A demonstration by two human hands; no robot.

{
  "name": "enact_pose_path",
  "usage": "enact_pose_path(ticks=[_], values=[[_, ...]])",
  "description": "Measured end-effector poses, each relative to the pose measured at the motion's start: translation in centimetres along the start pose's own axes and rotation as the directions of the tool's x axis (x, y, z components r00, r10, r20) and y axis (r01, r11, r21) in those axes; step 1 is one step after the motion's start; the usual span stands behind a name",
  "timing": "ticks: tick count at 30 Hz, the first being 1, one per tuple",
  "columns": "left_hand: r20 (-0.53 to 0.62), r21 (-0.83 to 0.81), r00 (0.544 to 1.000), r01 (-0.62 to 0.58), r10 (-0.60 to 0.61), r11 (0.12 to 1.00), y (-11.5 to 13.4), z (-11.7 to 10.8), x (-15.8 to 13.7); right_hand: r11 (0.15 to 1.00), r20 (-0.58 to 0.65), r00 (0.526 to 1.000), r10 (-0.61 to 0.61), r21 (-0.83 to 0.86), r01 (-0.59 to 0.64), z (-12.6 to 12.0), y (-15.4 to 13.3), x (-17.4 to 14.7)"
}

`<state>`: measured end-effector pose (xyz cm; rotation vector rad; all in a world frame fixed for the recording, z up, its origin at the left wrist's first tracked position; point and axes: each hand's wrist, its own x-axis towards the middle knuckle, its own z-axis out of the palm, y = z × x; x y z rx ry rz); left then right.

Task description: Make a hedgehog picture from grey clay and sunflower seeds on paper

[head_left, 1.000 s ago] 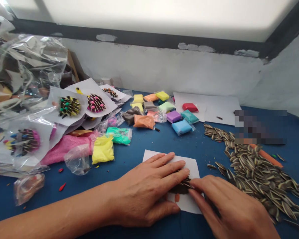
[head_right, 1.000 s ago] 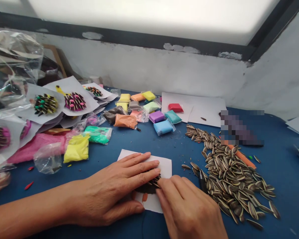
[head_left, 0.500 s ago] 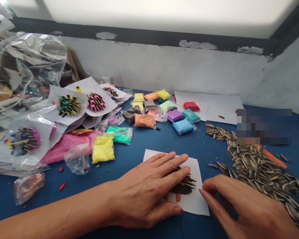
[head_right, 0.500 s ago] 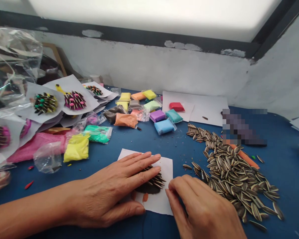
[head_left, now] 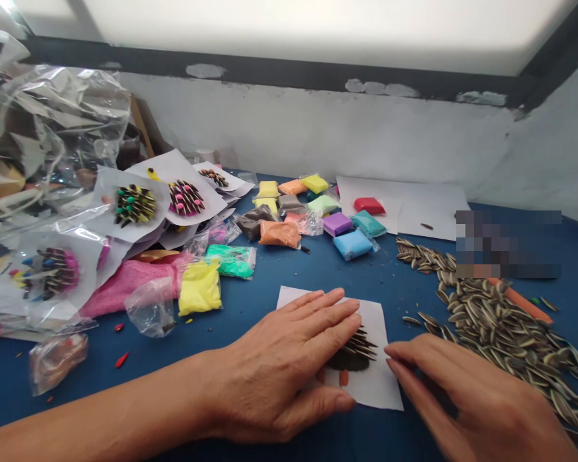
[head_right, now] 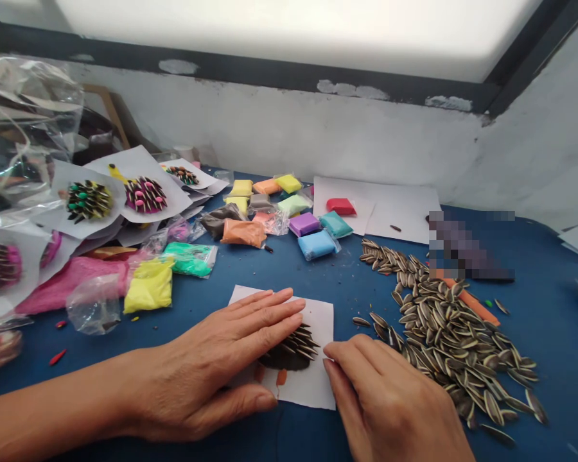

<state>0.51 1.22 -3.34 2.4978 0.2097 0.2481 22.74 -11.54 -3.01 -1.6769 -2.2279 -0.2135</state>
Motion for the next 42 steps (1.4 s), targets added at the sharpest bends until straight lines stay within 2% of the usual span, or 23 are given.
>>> enact_pose_path(ticks=[12,17,24,29,32,36,42], values=[[0.101,0.077,0.994,0.025,-0.033,0.997,0.4,-0.2,-0.4,0.995,0.0,1.0,0.025,-0.1,-0.025,0.1,0.3,0.1],[0.1,0.085,0.995,0.009,-0.017,0.996,0.3,-0.1,-0.3,0.998,0.005,1.0,0.022,-0.059,-0.021,0.6,0.6,0.4],[0.054,0.077,0.999,-0.012,0.008,0.997,0.0,0.2,-0.4,0.995,0.054,0.995,0.085,0.049,-0.087,1.0,0.3,0.8],[0.035,0.081,0.999,-0.018,0.015,0.997,0.0,0.4,-0.5,0.993,-0.012,0.995,0.098,0.073,-0.097,1.0,-0.3,1.2],[0.036,0.079,0.999,-0.015,0.012,0.997,0.0,0.5,-0.6,0.992,0.012,0.996,0.089,0.093,-0.09,1.2,-0.1,1.2],[0.041,0.084,0.999,-0.012,0.009,0.996,0.0,0.5,-0.5,0.991,0.056,0.995,0.082,0.097,-0.087,1.4,0.3,1.0],[0.033,0.088,0.999,-0.018,0.015,0.996,-0.1,0.5,-0.5,0.993,0.023,0.995,0.099,0.059,-0.101,1.1,0.0,0.9]])
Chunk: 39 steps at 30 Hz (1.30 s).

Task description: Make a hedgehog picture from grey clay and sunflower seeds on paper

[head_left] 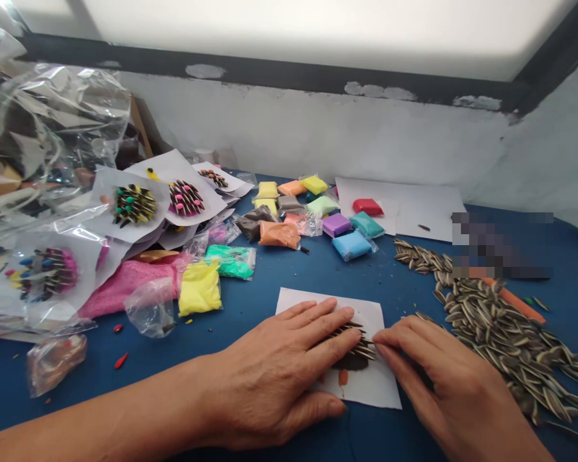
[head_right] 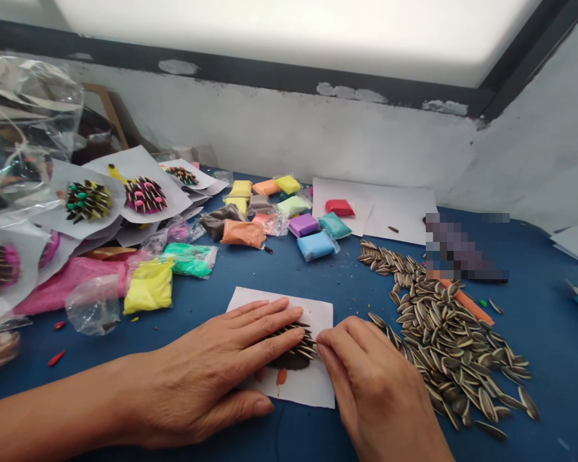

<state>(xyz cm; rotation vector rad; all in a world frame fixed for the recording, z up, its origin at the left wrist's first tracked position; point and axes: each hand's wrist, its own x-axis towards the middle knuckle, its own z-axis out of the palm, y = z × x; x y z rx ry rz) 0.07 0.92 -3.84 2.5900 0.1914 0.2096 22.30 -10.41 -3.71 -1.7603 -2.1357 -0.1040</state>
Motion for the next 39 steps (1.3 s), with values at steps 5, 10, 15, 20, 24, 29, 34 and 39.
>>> enact_pose_path(ticks=[5,10,15,20,24,29,34,39], values=[[-0.008,-0.012,1.0,-0.006,0.006,1.0,0.0,-0.1,0.0,0.999,-0.006,1.0,0.0,-0.041,-0.001,-0.6,0.2,-0.5],[0.0,-0.01,1.0,-0.002,0.002,1.0,0.1,-0.1,0.1,1.0,0.032,0.999,-0.019,-0.014,0.019,-0.6,0.3,-0.7],[-0.001,-0.009,1.0,-0.008,0.008,1.0,0.1,-0.2,0.1,1.0,0.092,0.996,-0.011,0.01,0.01,-0.2,0.3,-0.6],[-0.008,-0.012,1.0,-0.014,0.014,1.0,0.1,-0.1,0.0,1.0,0.081,0.997,-0.002,0.018,0.001,-0.1,0.2,-0.5],[-0.01,-0.011,1.0,-0.014,0.014,1.0,0.1,0.0,0.1,1.0,0.074,0.997,-0.022,0.018,0.02,-0.2,0.2,-0.6],[-0.012,-0.021,1.0,-0.014,0.013,1.0,0.1,0.0,0.2,1.0,0.064,0.998,-0.019,0.017,0.018,0.2,0.1,-0.4],[0.007,-0.025,1.0,0.001,-0.001,1.0,0.1,0.0,0.0,0.999,0.076,0.997,0.007,0.033,-0.01,-0.2,0.1,-0.5],[0.038,-0.047,0.999,0.027,-0.025,0.999,0.0,-0.2,0.0,0.999,0.008,1.0,0.025,-0.036,-0.025,-1.2,0.8,-0.8]])
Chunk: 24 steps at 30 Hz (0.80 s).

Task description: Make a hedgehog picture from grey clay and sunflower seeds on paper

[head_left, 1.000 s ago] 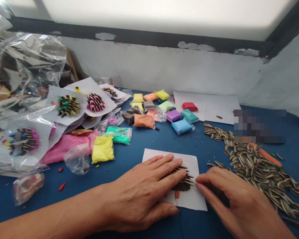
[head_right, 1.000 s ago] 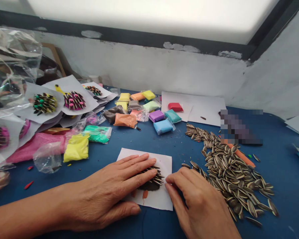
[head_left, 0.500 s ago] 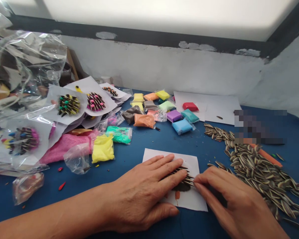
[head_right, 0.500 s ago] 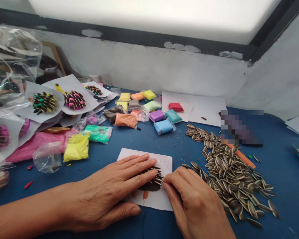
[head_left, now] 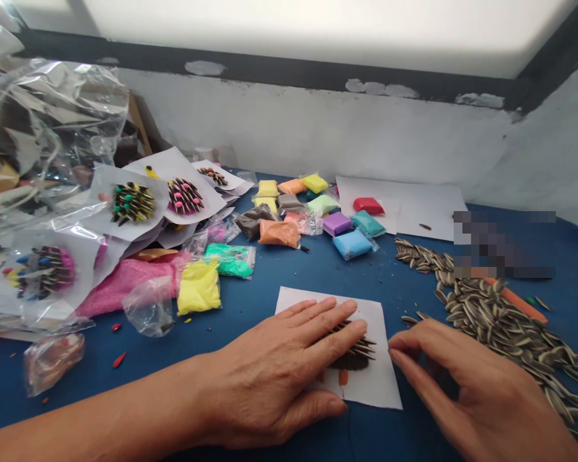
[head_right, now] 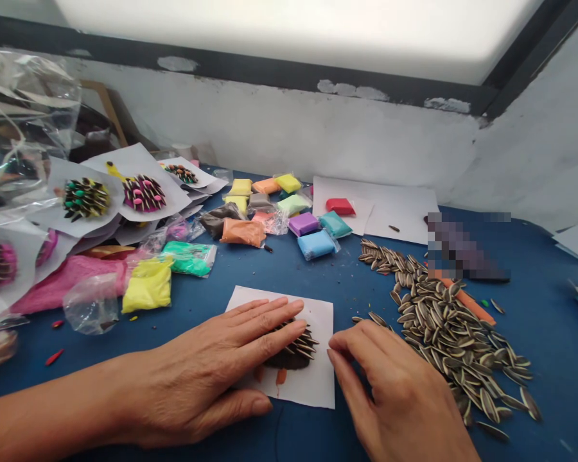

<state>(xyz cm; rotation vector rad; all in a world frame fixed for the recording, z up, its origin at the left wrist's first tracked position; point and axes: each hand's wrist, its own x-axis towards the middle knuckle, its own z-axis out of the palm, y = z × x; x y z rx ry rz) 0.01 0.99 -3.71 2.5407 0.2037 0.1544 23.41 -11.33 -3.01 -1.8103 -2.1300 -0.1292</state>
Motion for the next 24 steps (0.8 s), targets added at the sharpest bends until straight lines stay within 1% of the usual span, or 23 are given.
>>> enact_pose_path(ticks=[4,8,12,14,17,21,24], values=[[0.007,-0.019,0.999,0.043,-0.043,0.999,0.1,-0.1,-0.2,0.999,-0.011,0.999,0.033,-0.039,-0.034,-0.3,0.3,0.3],[-0.009,-0.059,0.996,0.086,-0.086,0.995,0.3,-0.3,-0.4,0.995,-0.098,0.993,0.071,-0.068,-0.078,-0.8,0.7,0.6],[-0.032,-0.079,0.99,0.131,-0.134,0.988,0.7,-1.3,-0.5,0.978,-0.141,0.984,0.106,-0.162,-0.129,-1.2,1.7,0.4],[-0.048,-0.078,0.985,0.159,-0.163,0.984,0.9,-1.8,-0.7,0.972,-0.149,0.983,0.105,-0.194,-0.133,-1.5,2.2,0.2],[-0.049,-0.062,0.98,0.189,-0.192,0.98,1.0,-1.9,-1.4,0.952,-0.12,0.983,0.138,-0.257,-0.165,-1.9,2.6,0.0],[-0.017,0.011,0.983,0.183,-0.183,0.983,0.6,-0.9,-2.5,0.896,-0.037,0.974,0.222,-0.386,-0.219,-2.3,3.0,-0.6],[-0.026,0.052,0.984,0.175,-0.173,0.983,0.3,-0.1,-2.7,0.896,-0.017,0.968,0.249,-0.376,-0.237,-2.0,3.7,-1.2]])
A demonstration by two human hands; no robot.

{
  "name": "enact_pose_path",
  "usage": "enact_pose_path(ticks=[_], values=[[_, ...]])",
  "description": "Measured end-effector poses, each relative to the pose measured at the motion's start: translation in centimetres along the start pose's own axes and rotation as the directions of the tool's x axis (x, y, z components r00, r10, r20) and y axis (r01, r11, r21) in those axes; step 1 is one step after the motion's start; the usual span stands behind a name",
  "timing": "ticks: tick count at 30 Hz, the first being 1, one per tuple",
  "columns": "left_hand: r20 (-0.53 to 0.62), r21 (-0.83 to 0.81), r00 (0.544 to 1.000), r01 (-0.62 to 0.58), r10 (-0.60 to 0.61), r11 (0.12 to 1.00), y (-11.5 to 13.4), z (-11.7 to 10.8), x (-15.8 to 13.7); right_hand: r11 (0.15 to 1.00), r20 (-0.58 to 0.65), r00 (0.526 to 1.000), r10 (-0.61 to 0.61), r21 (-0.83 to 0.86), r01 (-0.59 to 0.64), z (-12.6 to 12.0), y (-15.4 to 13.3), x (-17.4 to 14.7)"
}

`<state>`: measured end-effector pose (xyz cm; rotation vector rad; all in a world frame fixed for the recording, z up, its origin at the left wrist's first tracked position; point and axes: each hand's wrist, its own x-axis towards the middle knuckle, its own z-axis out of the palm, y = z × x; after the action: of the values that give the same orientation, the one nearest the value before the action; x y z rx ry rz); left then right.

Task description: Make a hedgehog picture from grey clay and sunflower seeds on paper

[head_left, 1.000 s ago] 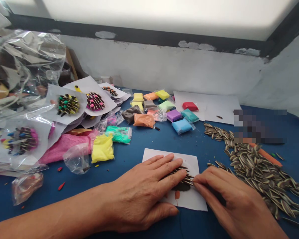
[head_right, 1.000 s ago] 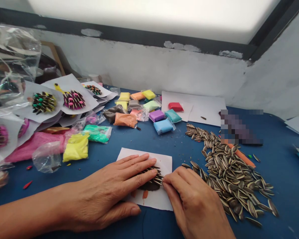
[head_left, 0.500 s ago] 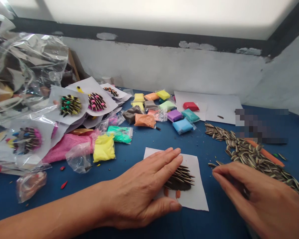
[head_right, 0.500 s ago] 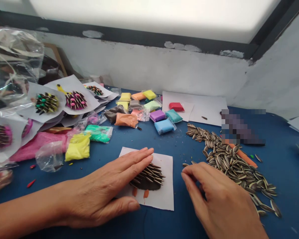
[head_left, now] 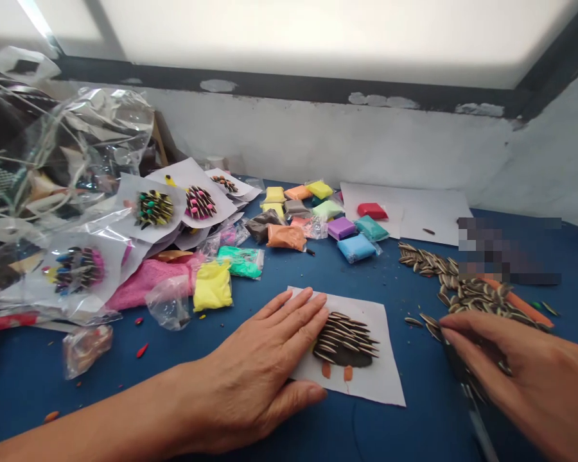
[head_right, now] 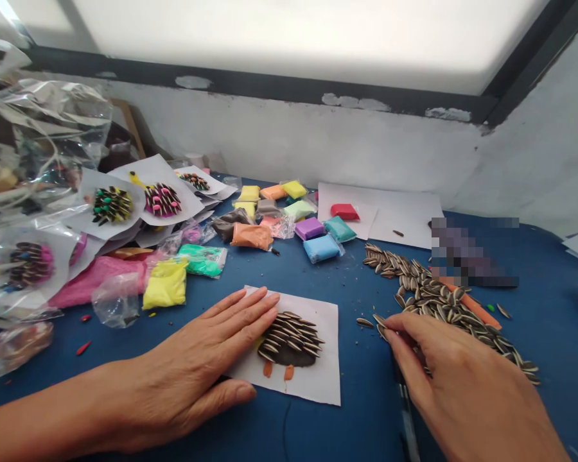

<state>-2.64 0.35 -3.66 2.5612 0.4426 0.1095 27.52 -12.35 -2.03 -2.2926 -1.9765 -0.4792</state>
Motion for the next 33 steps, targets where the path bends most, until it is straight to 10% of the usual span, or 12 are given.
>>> enact_pose_path(ticks=[33], values=[[-0.07,0.092,0.997,-0.019,0.026,0.996,-0.4,0.7,-0.3,0.971,-0.104,0.973,-0.207,0.095,0.217,2.8,-2.6,1.8]])
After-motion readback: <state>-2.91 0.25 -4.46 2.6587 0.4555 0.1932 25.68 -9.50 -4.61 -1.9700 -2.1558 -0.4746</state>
